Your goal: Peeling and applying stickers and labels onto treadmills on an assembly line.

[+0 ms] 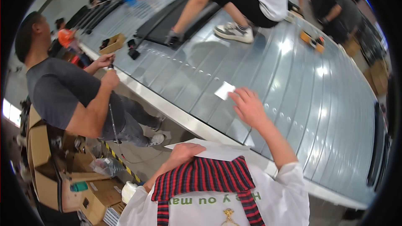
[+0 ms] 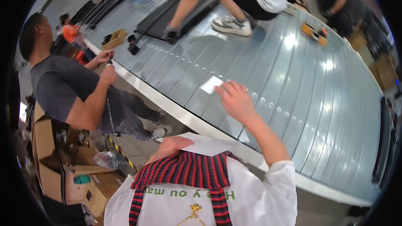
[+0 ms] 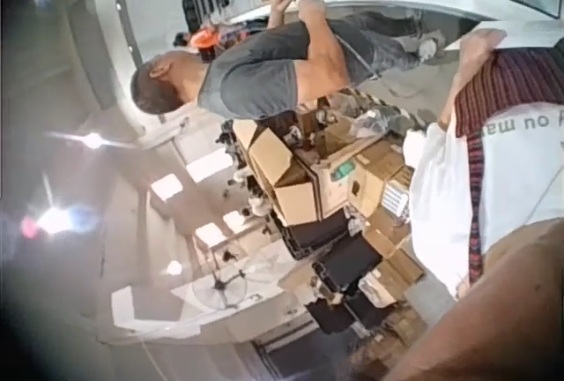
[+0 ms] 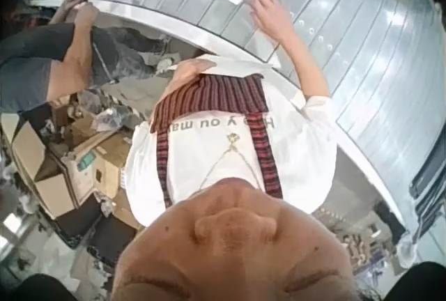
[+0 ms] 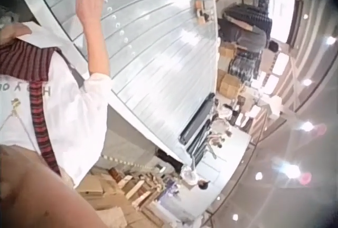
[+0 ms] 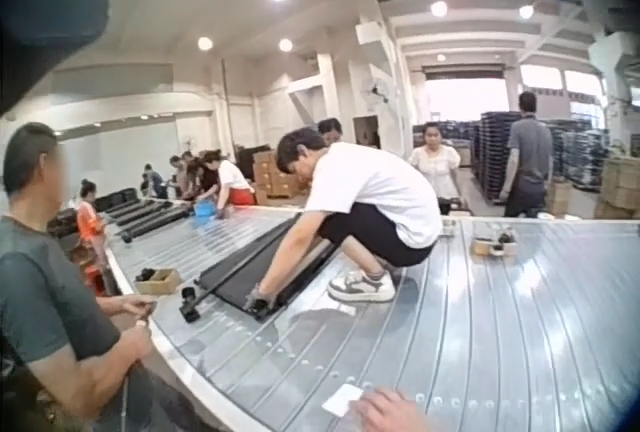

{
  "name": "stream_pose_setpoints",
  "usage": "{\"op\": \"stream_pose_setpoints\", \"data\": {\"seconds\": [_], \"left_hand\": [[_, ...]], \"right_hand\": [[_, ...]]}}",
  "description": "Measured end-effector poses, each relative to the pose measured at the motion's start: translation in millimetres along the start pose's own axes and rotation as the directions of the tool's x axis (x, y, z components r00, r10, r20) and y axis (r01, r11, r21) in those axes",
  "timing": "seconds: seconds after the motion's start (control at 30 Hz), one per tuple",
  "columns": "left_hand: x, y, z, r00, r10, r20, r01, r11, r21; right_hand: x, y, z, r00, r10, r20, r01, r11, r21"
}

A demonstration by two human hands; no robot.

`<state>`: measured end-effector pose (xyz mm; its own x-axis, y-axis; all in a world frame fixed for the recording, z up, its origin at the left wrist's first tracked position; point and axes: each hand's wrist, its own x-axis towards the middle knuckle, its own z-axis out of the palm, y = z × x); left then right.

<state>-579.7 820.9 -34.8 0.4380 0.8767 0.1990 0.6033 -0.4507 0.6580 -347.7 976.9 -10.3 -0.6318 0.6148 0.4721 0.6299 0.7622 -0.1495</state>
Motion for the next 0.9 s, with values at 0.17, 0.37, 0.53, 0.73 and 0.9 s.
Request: {"op": "stream_pose_setpoints", "data": {"seconds": [0.17,0.37,0.53,0.73,0.9], "left_hand": [[-25.1,4.9,2.7,0.997,-0.005,0.078,0.011,0.998,-0.069],[-90.8,23.7,7.1,0.998,-0.008,0.063,0.018,0.987,-0.158],[-126.5,-3.3,24.2,0.998,-0.024,0.051,0.034,0.975,-0.219],[-108.8,20.6,-24.0,0.775,-0.563,-0.286,0.055,0.511,-0.858],[-53.5,59.4,-11.8,0.760,-0.605,0.235,0.140,-0.201,-0.970]], "right_hand": [[-4.1,-22.7,-25.4,0.987,-0.144,0.071,0.158,0.957,-0.244],[-29.7,-80.6,-30.1,0.961,-0.199,0.192,0.250,0.923,-0.294],[-60.6,-99.4,-14.1,0.949,-0.129,0.288,0.222,0.922,-0.317],[-131.4,-100.0,-6.5,0.823,0.230,0.519,-0.007,0.918,-0.396],[-177.9,-115.5,43.9,0.828,0.053,0.558,-0.082,0.996,0.028]]}}
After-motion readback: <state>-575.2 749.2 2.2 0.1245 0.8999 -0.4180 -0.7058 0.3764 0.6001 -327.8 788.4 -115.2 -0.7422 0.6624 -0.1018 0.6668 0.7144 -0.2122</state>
